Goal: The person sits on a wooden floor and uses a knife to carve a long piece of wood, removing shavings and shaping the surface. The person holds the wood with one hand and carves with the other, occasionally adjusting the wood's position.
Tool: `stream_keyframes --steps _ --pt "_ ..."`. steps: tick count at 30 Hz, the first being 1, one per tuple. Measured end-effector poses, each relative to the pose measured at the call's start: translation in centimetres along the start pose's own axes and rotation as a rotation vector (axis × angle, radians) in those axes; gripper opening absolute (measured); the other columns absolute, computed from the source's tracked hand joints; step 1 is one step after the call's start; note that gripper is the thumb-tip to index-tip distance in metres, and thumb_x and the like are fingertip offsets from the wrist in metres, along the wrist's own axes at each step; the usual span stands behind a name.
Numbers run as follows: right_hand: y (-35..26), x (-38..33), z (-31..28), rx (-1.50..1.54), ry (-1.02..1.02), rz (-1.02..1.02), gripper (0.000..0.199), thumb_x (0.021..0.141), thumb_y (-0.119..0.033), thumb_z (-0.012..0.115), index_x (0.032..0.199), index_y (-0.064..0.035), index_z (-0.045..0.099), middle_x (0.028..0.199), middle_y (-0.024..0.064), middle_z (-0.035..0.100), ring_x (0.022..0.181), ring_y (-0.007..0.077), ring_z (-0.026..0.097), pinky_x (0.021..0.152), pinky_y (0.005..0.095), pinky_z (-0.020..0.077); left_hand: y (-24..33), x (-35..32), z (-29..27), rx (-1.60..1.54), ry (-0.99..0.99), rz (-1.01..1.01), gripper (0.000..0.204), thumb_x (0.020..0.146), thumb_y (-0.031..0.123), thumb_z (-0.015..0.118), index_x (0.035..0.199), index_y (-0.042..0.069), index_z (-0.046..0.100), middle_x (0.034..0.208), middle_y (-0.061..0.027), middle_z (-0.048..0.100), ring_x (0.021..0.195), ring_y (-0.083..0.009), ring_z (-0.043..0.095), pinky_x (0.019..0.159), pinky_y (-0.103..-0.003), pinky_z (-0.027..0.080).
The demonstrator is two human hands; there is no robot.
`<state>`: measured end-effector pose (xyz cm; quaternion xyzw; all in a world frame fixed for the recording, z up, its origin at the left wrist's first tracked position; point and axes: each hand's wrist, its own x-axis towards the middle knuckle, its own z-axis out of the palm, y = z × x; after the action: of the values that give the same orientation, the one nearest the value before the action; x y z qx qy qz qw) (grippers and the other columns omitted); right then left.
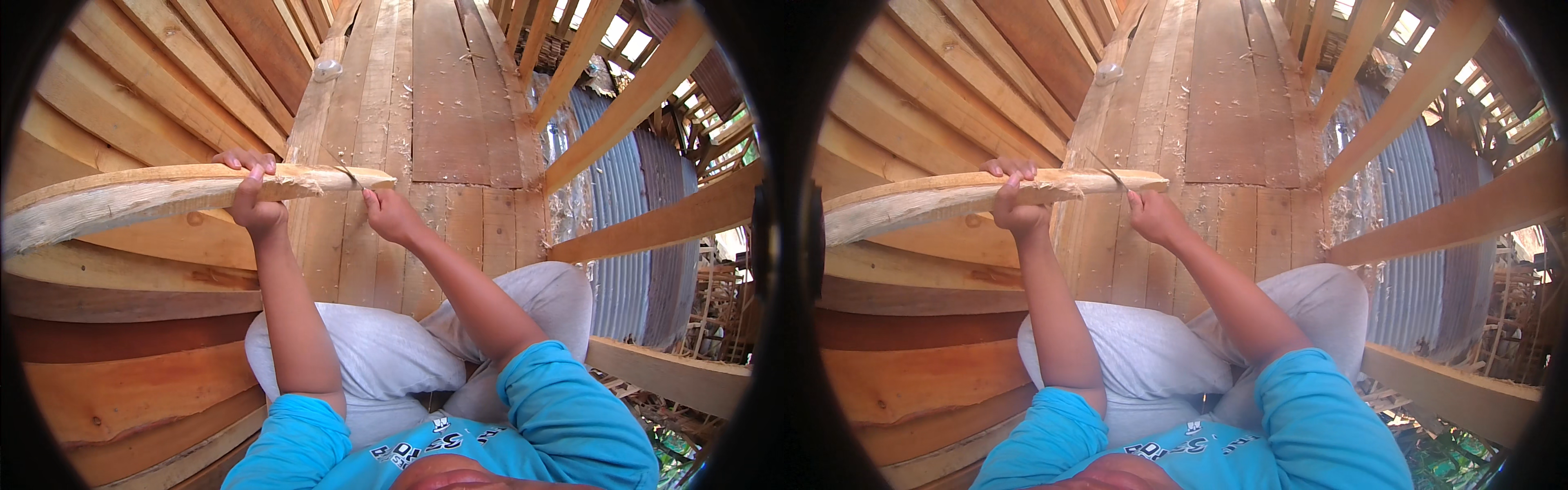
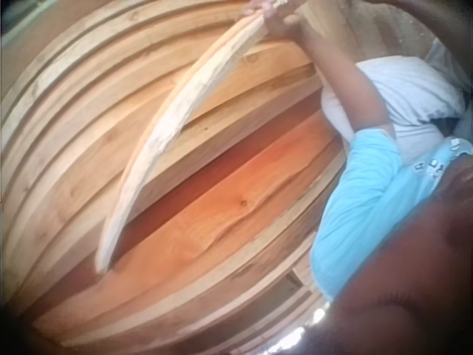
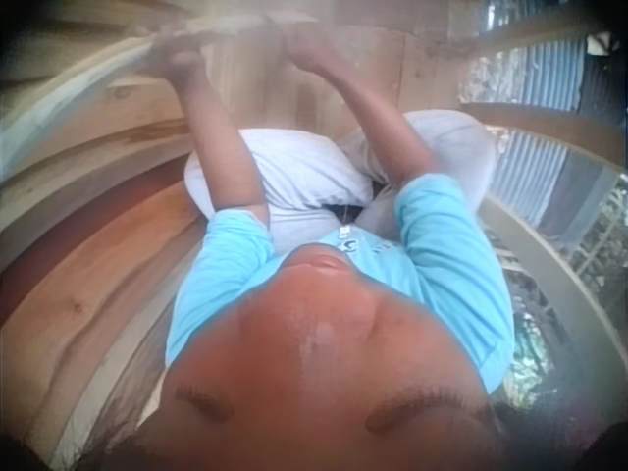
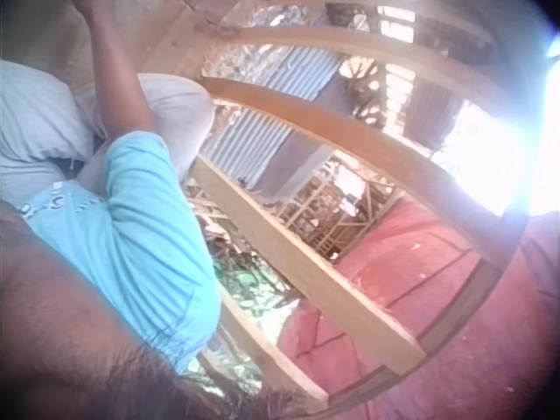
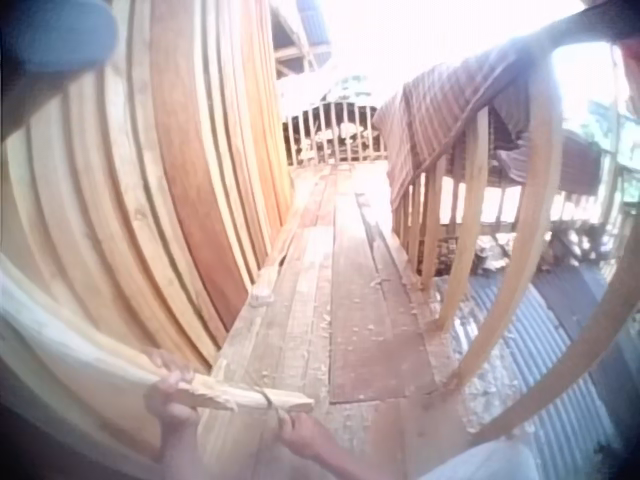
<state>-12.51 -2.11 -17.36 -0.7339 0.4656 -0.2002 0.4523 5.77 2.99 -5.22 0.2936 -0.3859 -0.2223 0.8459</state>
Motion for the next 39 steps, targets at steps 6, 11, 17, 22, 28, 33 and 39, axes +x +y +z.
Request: stream_keyframes --steps 6,11,17,22,28,33,39 --pt "1.2 -0.1 1.0 -0.086 0.127 0.010 0.050 0.103 -0.038 0.041 0.088 0.0030 0.066 0.088 0.0299 0.066 0.087 0.0481 0.064 0.077 0.0538 0.0484 -0.1 -0.2 -0.1 -0.034 -0.016 -0.007 0.032 0.071 0.003 0.056 0.098 0.012 0.042 0.074 -0.0045 0.046 0.072 -0.0190 0.050 0.078 -0.036 0.044" --pt "1.7 0.2 1.1 -0.087 0.125 0.052 0.052 0.102 -0.039 0.042 0.091 0.0051 0.068 0.092 0.0314 0.067 0.092 0.0490 0.065 0.082 0.0550 0.0500 0.0 -0.2 -0.2 -0.023 -0.010 -0.012 0.031 0.071 0.002 0.056 0.098 0.013 0.043 0.074 -0.0048 0.047 0.072 -0.0194 0.050 0.079 -0.038 0.044" --pt "0.1 0.4 -0.5 0.025 -0.009 0.070 0.055 0.103 -0.038 0.041 0.091 0.0087 0.068 0.092 0.0338 0.067 0.092 0.0496 0.066 0.086 0.0546 0.0506 -0.4 0.0 0.0 -0.019 -0.018 -0.002 0.032 0.071 0.002 0.057 0.098 0.012 0.043 0.074 -0.0048 0.047 0.071 -0.0198 0.051 0.080 -0.038 0.045" --pt "-6.3 -1.7 -0.7 0.044 -0.045 -0.050 0.056 0.103 -0.035 0.040 0.085 0.0105 0.067 0.087 0.0356 0.066 0.088 0.0509 0.065 0.085 0.0546 0.0504 -0.1 -0.5 -0.4 0.008 0.018 0.007 0.032 0.071 0.002 0.057 0.098 0.012 0.043 0.074 -0.0043 0.046 0.071 -0.0188 0.051 0.079 -0.038 0.045" --pt "1.1 1.2 -0.4 0.101 0.029 0.079 0.056 0.104 -0.035 0.040 0.082 0.0100 0.065 0.082 0.0338 0.065 0.082 0.0501 0.064 0.079 0.0543 0.0494 -0.2 0.1 0.6 -0.028 -0.062 -0.001 0.031 0.072 0.004 0.057 0.098 0.012 0.043 0.076 -0.0039 0.046 0.072 -0.0176 0.050 0.079 -0.037 0.045" --pt "-2.3 -0.1 -0.2 0.031 0.010 0.064 0.057 0.104 -0.037 0.040 0.084 0.0094 0.067 0.084 0.0333 0.066 0.086 0.0502 0.065 0.081 0.0543 0.0509 0.1 -0.5 0.6 0.017 -0.061 0.008 0.031 0.072 0.003 0.057 0.098 0.012 0.043 0.078 -0.0037 0.047 0.073 -0.0168 0.049 0.078 -0.036 0.045" --pt "-0.7 0.9 -0.4 0.039 0.070 0.153 0.057 0.104 -0.036 0.039 0.086 0.0103 0.066 0.085 0.0342 0.066 0.087 0.0495 0.066 0.081 0.0549 0.0509 -0.5 -0.4 1.9 0.026 -0.062 0.009 0.029 0.072 0.005 0.056 0.097 0.013 0.044 0.076 -0.0049 0.045 0.073 -0.0186 0.050 0.077 -0.036 0.044"
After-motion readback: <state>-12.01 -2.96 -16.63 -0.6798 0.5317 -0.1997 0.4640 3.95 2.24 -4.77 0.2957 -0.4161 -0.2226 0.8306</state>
